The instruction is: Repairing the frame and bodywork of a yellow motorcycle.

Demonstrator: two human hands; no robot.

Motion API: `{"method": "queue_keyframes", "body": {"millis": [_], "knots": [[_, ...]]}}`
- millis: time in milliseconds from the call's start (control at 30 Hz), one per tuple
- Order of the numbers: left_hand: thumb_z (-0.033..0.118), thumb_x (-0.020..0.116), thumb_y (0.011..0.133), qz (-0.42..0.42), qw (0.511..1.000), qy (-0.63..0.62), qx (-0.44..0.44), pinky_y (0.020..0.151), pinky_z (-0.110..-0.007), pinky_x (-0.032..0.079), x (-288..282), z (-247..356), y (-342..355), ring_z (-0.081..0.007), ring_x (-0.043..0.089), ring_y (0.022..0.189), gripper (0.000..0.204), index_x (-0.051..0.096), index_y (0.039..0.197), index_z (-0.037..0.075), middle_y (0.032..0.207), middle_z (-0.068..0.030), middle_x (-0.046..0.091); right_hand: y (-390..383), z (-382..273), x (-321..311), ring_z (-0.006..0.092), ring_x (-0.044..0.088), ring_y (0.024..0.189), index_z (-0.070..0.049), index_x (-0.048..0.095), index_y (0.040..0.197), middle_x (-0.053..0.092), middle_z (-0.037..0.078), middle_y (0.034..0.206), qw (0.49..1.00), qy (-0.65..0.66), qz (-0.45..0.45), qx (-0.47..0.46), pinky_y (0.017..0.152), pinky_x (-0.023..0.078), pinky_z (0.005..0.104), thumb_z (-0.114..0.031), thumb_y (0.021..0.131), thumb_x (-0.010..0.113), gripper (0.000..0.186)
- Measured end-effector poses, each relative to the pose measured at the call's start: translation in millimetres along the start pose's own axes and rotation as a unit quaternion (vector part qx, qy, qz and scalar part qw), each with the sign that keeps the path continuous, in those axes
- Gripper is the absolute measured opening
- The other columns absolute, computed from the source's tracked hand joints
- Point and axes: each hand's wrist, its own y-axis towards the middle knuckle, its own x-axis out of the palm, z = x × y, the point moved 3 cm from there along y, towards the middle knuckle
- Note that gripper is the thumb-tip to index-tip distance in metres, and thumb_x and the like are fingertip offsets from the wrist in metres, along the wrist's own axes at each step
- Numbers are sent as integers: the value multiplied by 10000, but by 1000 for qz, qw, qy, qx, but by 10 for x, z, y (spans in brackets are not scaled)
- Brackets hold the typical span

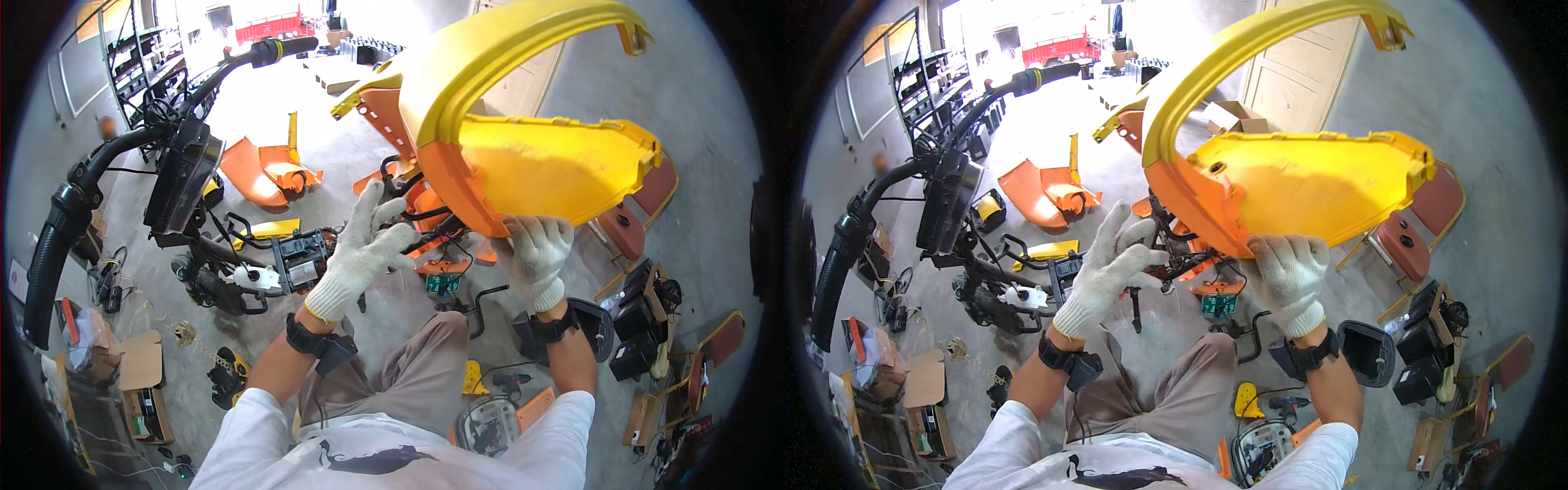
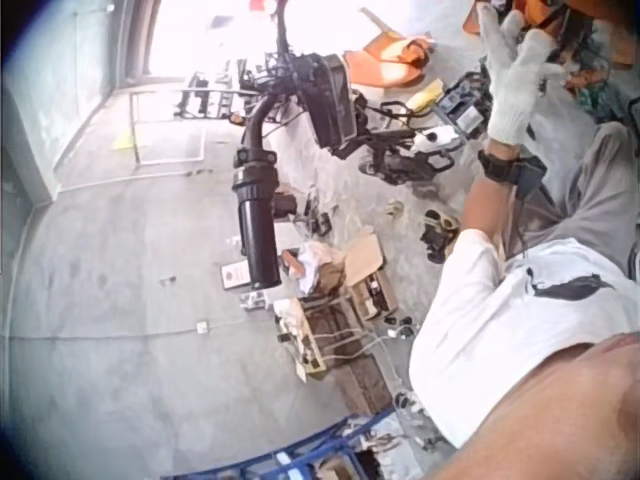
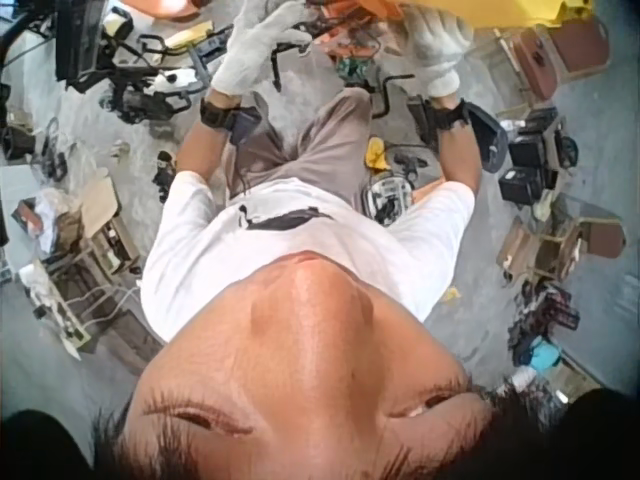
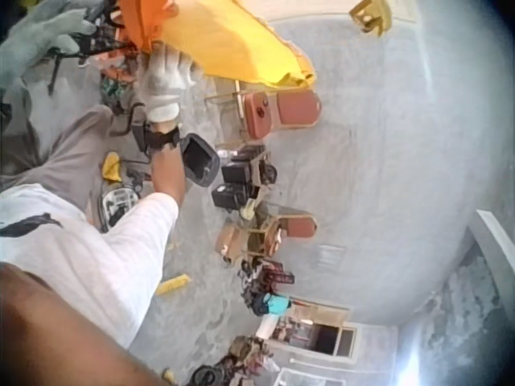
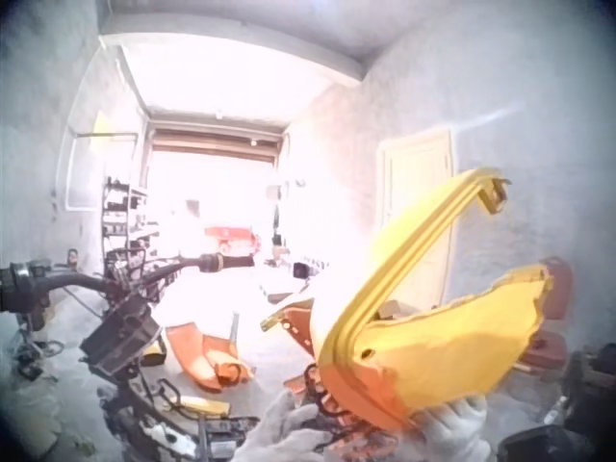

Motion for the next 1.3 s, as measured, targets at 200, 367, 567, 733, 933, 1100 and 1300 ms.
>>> {"method": "queue_keyframes", "body": {"millis": [200, 367, 567, 733, 933, 1100, 1300], "knots": [[43, 672, 941, -7, 992, 59, 114, 806, -366, 638, 198, 120, 139, -277, 651, 1149, 927, 71, 1635, 171, 1469, -216, 455, 36, 64, 249, 162, 592, 875, -181, 665, 992, 632, -54, 972, 992, -73, -97, -43, 820, 420, 355, -186, 730, 757, 278], [185, 757, 894, 70, 989, 120, 54, 869, -346, 590, 96, -244, 434, -211, 633, 1135, 944, 138, 1601, 95, 1429, -182, 470, -241, -13, 568, 164, 586, 858, -178, 651, 938, 597, -46, 927, 994, -11, -95, -61, 790, 442, 356, -152, 684, 697, 260], [277, 721, 888, 177, 961, 215, 5, 832, -321, 605, -293, -678, 578, -221, 673, 1045, 804, 294, 1538, 72, 1199, -154, 634, -524, -171, 732, 172, 598, 863, -191, 667, 917, 607, -59, 912, 994, 31, -98, -43, 804, 440, 366, -107, 669, 732, 269], [172, 661, 879, 180, 970, 149, -61, 917, -375, 560, -246, -849, 469, -235, 676, 1062, 710, 353, 1512, 81, 1231, -151, 640, -645, -290, 646, 184, 600, 919, -160, 674, 961, 602, -20, 930, 988, 51, -138, -44, 832, 463, 360, -140, 678, 688, 283], [95, 669, 875, 173, 959, 227, -4, 868, -333, 589, -407, -1166, 435, -225, 661, 1102, 734, 329, 1526, 75, 1357, -172, 563, -1059, -439, 657, 225, 608, 1087, -190, 701, 989, 655, -11, 1045, 988, 33, -149, 24, 985, 447, 421, -152, 734, 725, 259], [35, 679, 881, 189, 943, 274, -28, 891, -285, 555, -225, -1039, 298, -199, 633, 1138, 742, 331, 1536, 57, 1346, -139, 577, -1450, -473, 634, 287, 560, 1191, -213, 709, 1006, 644, 11, 1170, 984, -3, -159, 77, 1023, 423, 475, -228, 739, 778, 277], [-52, 646, 899, 192, 972, 132, 15, 813, -257, 561, -500, -1149, 320, -133, 642, 1015, 585, 482, 1445, 76, 1209, -60, 635, -1746, -604, 261, 387, 474, 1326, -30, 566, 1357, 475, 184, 1451, 940, 16, 11, 342, 1111, 383, 549, -157, 767, 839, 662]]}}
